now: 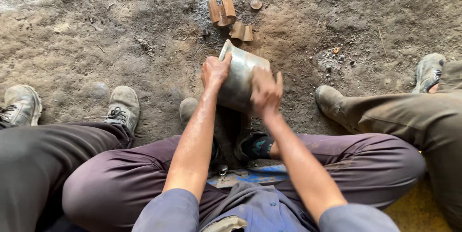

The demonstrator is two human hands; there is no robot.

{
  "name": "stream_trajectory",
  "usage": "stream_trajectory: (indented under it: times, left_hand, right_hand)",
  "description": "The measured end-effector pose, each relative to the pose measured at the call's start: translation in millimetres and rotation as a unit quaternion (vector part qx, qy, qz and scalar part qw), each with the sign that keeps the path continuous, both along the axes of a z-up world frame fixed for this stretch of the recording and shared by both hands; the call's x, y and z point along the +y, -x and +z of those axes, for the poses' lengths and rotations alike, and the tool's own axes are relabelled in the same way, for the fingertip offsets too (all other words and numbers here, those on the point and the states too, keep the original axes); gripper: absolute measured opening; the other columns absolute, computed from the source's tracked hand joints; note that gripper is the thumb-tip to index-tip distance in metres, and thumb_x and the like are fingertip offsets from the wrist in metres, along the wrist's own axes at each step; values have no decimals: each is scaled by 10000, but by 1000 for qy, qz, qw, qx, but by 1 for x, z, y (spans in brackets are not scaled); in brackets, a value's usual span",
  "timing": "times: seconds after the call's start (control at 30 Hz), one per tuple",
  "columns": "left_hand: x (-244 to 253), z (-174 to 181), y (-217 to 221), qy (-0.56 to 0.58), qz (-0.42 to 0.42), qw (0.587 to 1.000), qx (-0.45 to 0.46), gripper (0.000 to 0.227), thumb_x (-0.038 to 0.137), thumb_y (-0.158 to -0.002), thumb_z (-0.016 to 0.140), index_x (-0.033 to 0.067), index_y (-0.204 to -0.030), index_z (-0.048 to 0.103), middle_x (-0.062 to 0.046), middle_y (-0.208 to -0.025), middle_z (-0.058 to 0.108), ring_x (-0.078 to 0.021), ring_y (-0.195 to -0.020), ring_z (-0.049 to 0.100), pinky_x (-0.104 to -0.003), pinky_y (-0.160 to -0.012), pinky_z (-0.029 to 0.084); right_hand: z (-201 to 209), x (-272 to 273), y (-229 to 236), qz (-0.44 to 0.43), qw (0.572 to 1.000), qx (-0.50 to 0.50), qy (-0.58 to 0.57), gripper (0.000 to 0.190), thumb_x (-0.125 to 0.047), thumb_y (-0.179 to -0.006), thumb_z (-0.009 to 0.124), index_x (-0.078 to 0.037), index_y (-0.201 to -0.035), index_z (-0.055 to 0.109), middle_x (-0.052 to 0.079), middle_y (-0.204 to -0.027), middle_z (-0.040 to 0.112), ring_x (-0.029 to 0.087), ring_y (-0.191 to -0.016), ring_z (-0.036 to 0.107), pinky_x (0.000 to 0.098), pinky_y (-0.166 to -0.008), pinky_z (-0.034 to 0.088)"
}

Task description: The person rubs a metal part with a small piece of abrasive material, frequently checking the surface with their fingers and hands.

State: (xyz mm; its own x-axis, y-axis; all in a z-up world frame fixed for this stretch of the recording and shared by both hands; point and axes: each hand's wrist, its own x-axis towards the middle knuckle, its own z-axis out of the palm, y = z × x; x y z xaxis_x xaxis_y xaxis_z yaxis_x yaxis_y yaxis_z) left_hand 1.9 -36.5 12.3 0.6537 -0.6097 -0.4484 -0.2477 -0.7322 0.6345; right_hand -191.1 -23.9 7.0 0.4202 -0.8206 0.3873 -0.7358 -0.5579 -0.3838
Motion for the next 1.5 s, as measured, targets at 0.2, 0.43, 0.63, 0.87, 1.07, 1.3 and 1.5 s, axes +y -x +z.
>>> stream_trajectory:
  times: [0.2,0.43,0.63,0.87,1.07,1.3,1.5]
  left_hand:
    - [14,6,6,25,24,999,-18,643,627,-812,645,0,-868,779,-269,-1006,737,-440,-969,715,-525,-871,538]
    - [13,-14,6,53,35,997,-31,679,680,-798,597,39,-921,780,-268,-993,738,-452,-975,702,-542,-855,530]
    - [14,-27,2,51,23,998,-13,906,789,-899,323,13,-815,784,-281,-962,734,-454,-946,706,-562,-844,514]
    - [11,-60,-8,103,17,995,-7,958,762,-966,218,-22,-836,752,-334,-914,705,-502,-933,677,-557,-882,487]
    - [17,-74,-11,142,42,989,26,1056,799,-945,116,-50,-856,737,-326,-900,702,-503,-927,652,-555,-882,472]
    - [19,-60,-8,125,31,991,37,1032,770,-946,117,-49,-858,739,-326,-882,706,-483,-908,675,-548,-870,478]
    - [19,-61,-8,146,30,988,52,1021,778,-930,134,-46,-855,733,-319,-868,711,-473,-891,681,-537,-844,487]
  right_hand:
    - [8,-77,-16,-38,963,24,-267,343,-328,-1007,557,-169,-1247,743,142,-1202,734,358,-1055,661,477,-1024,495]
    - [-1,49,-16,112,987,-48,108,371,-133,-938,647,-51,-1299,663,159,-1274,712,342,-1196,684,529,-1103,437]
    - [12,-46,-42,-16,991,38,-126,222,-234,-1054,546,-123,-1092,734,136,-1089,750,330,-1102,699,448,-1048,517]
    - [2,9,-34,72,988,71,-118,175,-104,-1028,566,-148,-1085,726,113,-995,739,281,-980,710,429,-868,497]
    - [-1,20,-32,133,985,-61,91,399,-158,-861,677,-49,-1244,693,185,-1161,733,333,-1078,723,580,-1046,499]
    - [2,-78,-53,-18,965,12,-263,248,-301,-1006,611,-221,-1163,785,153,-1161,755,370,-1045,718,454,-936,567]
    - [-6,23,-51,156,982,-78,69,468,-73,-850,628,-39,-1315,666,189,-1266,709,371,-1174,700,500,-1061,516]
